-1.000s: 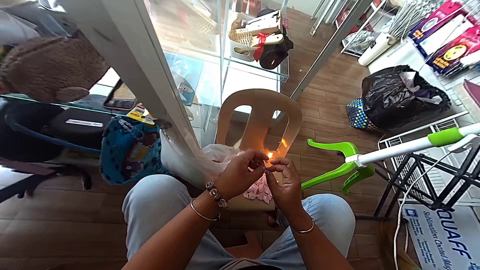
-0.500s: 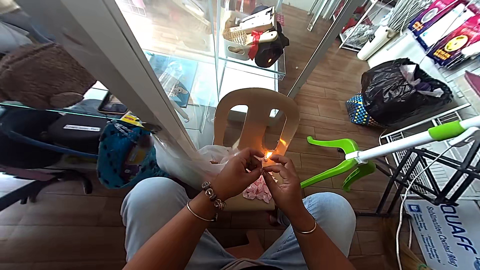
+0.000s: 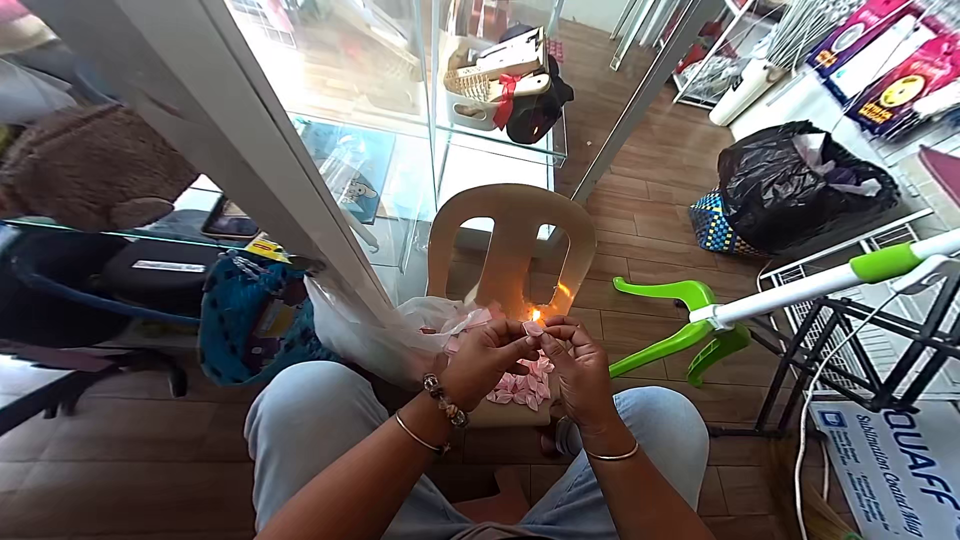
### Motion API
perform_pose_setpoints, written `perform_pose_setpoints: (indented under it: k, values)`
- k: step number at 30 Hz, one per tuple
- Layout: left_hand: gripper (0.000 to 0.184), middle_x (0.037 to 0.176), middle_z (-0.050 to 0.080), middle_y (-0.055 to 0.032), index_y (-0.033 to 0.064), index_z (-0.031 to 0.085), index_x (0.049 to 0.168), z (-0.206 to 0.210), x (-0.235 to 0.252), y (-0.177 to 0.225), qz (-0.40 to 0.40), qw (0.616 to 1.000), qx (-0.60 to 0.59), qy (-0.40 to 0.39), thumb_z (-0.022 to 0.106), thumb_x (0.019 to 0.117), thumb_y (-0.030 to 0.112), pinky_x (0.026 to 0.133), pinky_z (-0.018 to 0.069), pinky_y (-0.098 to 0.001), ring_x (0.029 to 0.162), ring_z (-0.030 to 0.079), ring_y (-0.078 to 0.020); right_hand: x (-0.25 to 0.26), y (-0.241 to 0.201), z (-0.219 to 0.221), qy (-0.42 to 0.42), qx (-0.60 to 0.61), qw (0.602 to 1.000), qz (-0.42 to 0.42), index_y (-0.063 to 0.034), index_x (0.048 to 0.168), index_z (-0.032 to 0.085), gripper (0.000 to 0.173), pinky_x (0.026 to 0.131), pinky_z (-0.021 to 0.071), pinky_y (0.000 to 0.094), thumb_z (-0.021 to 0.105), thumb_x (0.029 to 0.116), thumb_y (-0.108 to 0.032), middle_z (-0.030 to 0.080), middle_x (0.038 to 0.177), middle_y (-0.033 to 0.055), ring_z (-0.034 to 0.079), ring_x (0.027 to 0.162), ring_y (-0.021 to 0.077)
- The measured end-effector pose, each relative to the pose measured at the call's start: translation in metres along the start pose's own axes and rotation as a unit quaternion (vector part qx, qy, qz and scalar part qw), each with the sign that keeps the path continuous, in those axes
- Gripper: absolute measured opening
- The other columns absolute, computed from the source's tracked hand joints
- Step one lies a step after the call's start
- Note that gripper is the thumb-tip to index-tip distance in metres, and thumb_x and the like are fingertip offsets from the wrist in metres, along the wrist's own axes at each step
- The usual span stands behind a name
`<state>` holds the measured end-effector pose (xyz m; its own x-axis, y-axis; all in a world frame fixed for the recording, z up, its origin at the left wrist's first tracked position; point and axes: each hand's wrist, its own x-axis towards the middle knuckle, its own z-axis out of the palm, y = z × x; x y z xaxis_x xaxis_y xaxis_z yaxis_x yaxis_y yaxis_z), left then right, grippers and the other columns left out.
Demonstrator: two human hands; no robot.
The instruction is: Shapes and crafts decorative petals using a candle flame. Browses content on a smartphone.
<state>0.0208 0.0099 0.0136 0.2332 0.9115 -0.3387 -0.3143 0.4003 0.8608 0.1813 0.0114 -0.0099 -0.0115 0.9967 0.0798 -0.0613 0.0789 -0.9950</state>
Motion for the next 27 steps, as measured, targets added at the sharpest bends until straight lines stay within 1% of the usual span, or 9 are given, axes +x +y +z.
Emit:
perform_pose_setpoints:
  k: [2, 7, 10, 12, 14, 16, 18, 23, 27]
  values:
    - [0.006, 0.092, 0.072, -0.0053, 0.0008, 0.065, 0.105, 0.002, 0.001, -0.003, 0.006, 1.0, -0.008, 0.017, 0.062, 0.1, 0.002, 0.072, 0.0602, -0.026, 0.082, 0.072, -0.0122, 0.0, 0.001, 0.0, -0.003, -0.001, 1.0, 0.007, 0.0011, 0.093, 0.072, 0.008, 0.089, 0.0567, 0.0241, 0.067, 0.0911, -0.005, 0.064, 0.115, 0.01, 0.064, 0.104, 0.0109]
    - [0.005, 0.091, 0.073, -0.006, 0.0005, 0.065, 0.104, 0.004, 0.002, -0.007, 0.022, 0.999, -0.029, 0.037, 0.061, 0.1003, 0.001, 0.071, 0.0604, -0.0264, 0.081, 0.072, -0.0129, -0.001, -0.002, 0.001, -0.003, -0.005, 1.0, 0.007, 0.0025, 0.093, 0.071, 0.008, 0.086, 0.0573, 0.0213, 0.067, 0.0905, -0.003, 0.063, 0.114, 0.0104, 0.064, 0.103, 0.0089]
    - [0.006, 0.088, 0.072, -0.0054, 0.0017, 0.064, 0.102, 0.006, 0.001, -0.006, 0.029, 0.998, -0.031, 0.044, 0.058, 0.1022, 0.003, 0.07, 0.0595, -0.0258, 0.078, 0.071, -0.0119, -0.001, 0.001, 0.002, -0.012, -0.064, 0.995, -0.077, 0.0027, 0.1, 0.072, 0.012, 0.086, 0.0577, 0.0211, 0.07, 0.0901, -0.005, 0.061, 0.118, 0.012, 0.064, 0.103, 0.0098]
    - [0.008, 0.086, 0.071, -0.0046, 0.0029, 0.062, 0.102, 0.007, 0.0, -0.005, 0.027, 0.998, -0.029, 0.041, 0.055, 0.1039, 0.004, 0.069, 0.0594, -0.0256, 0.077, 0.07, -0.0113, 0.0, 0.004, 0.0, -0.011, -0.141, 0.977, -0.162, 0.0011, 0.106, 0.072, 0.019, 0.093, 0.0559, 0.0238, 0.073, 0.0902, -0.009, 0.061, 0.121, 0.0132, 0.063, 0.11, 0.0125]
    - [0.008, 0.087, 0.071, -0.0048, 0.0032, 0.061, 0.103, 0.007, 0.0, -0.003, 0.023, 0.999, -0.033, 0.036, 0.053, 0.1047, 0.004, 0.07, 0.0594, -0.0261, 0.077, 0.07, -0.0118, 0.001, 0.004, -0.001, -0.005, -0.209, 0.955, -0.212, -0.0034, 0.104, 0.076, 0.017, 0.098, 0.052, 0.029, 0.073, 0.0914, -0.014, 0.063, 0.121, 0.0143, 0.06, 0.115, 0.0172]
    - [0.007, 0.087, 0.07, -0.0041, 0.0039, 0.06, 0.102, 0.007, 0.0, -0.002, 0.02, 0.999, -0.034, 0.033, 0.053, 0.1049, 0.004, 0.069, 0.0593, -0.0256, 0.077, 0.07, -0.0112, 0.001, 0.005, -0.002, -0.002, -0.241, 0.941, -0.237, -0.0079, 0.1, 0.078, 0.013, 0.1, 0.0501, 0.0326, 0.072, 0.0928, -0.017, 0.064, 0.12, 0.0148, 0.059, 0.116, 0.0205]
    - [0.007, 0.087, 0.07, -0.0039, 0.0042, 0.06, 0.103, 0.006, -0.001, -0.002, 0.019, 0.999, -0.038, 0.031, 0.053, 0.1051, 0.005, 0.069, 0.0593, -0.0255, 0.077, 0.07, -0.011, 0.001, 0.006, -0.002, 0.0, -0.257, 0.932, -0.255, -0.0096, 0.098, 0.078, 0.011, 0.101, 0.0483, 0.0343, 0.072, 0.0935, -0.018, 0.064, 0.121, 0.0147, 0.058, 0.117, 0.0215]
    - [0.008, 0.088, 0.069, -0.0042, 0.0044, 0.06, 0.104, 0.007, -0.003, 0.0, 0.014, 0.998, -0.047, 0.038, 0.052, 0.1052, 0.004, 0.069, 0.0591, -0.0255, 0.077, 0.069, -0.011, 0.001, 0.009, 0.0, 0.015, -0.288, 0.911, -0.296, -0.0089, 0.095, 0.076, 0.011, 0.1, 0.0479, 0.0337, 0.071, 0.0935, -0.017, 0.064, 0.117, 0.0143, 0.059, 0.113, 0.0207]
    - [0.009, 0.089, 0.07, -0.0051, 0.0029, 0.061, 0.105, 0.008, -0.003, 0.0, 0.001, 0.996, -0.062, 0.06, 0.052, 0.1053, 0.004, 0.069, 0.0592, -0.0257, 0.078, 0.07, -0.0117, 0.001, 0.013, 0.001, 0.013, -0.305, 0.902, -0.307, -0.0093, 0.098, 0.08, 0.013, 0.103, 0.0462, 0.0366, 0.071, 0.0941, -0.018, 0.066, 0.119, 0.0161, 0.059, 0.116, 0.0239]
